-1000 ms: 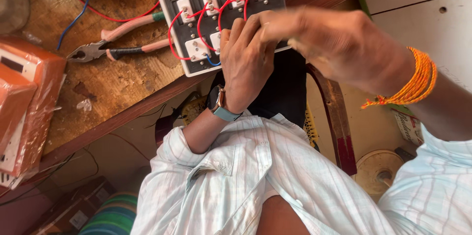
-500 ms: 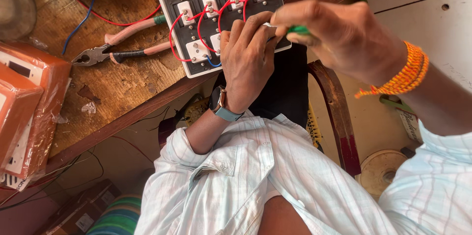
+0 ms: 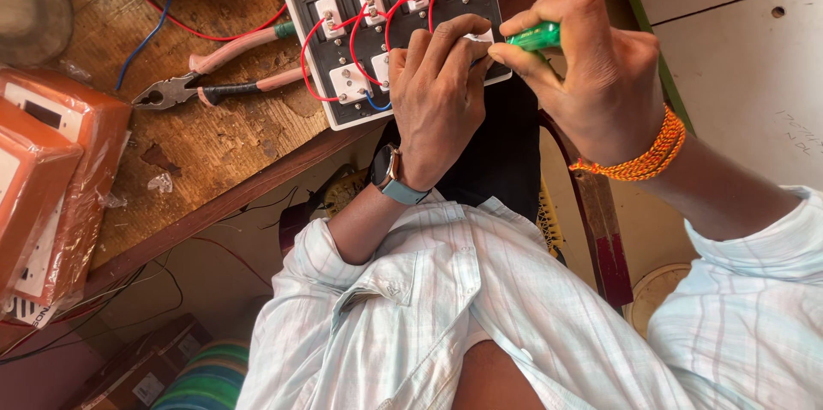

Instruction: The person strips the ends of red and blue wires and connects them to terminals on a switchboard panel. They use a screwdriver to tighten the terminal screws and secure the wires in place.

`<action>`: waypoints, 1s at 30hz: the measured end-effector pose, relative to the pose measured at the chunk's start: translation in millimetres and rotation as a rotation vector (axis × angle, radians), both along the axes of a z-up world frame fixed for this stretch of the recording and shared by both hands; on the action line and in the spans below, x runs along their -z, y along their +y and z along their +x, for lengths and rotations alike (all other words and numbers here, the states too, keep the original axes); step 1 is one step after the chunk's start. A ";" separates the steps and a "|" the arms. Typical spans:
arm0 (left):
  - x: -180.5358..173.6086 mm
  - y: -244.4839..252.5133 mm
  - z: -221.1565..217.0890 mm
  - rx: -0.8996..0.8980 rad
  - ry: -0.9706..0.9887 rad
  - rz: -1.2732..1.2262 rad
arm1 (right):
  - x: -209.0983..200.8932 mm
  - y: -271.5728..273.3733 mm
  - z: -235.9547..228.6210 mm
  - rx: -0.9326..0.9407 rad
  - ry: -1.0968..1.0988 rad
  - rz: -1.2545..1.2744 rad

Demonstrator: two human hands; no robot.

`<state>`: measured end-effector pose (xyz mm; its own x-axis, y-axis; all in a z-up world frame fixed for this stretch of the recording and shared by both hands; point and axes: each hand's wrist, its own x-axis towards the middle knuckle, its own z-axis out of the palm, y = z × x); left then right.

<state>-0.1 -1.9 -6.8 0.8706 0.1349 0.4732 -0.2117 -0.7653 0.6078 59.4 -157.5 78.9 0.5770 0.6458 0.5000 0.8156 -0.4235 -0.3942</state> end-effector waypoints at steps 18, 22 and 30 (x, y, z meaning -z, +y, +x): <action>2.7 -0.2 0.1 -0.018 -0.042 0.003 | 11.3 -1.3 9.0 -0.180 0.086 0.044; 2.5 -2.2 -0.4 -0.018 -0.052 0.004 | 15.2 -3.4 -3.0 -0.087 0.166 0.099; -3.9 -1.6 -4.0 0.030 -0.068 0.018 | 21.4 -13.4 -1.8 0.041 0.285 0.251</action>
<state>-4.1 -3.5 -2.9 0.8398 0.1003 0.5335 -0.2750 -0.7688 0.5774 57.6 -170.9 57.5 0.7385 0.4971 0.4554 0.6427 -0.3149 -0.6984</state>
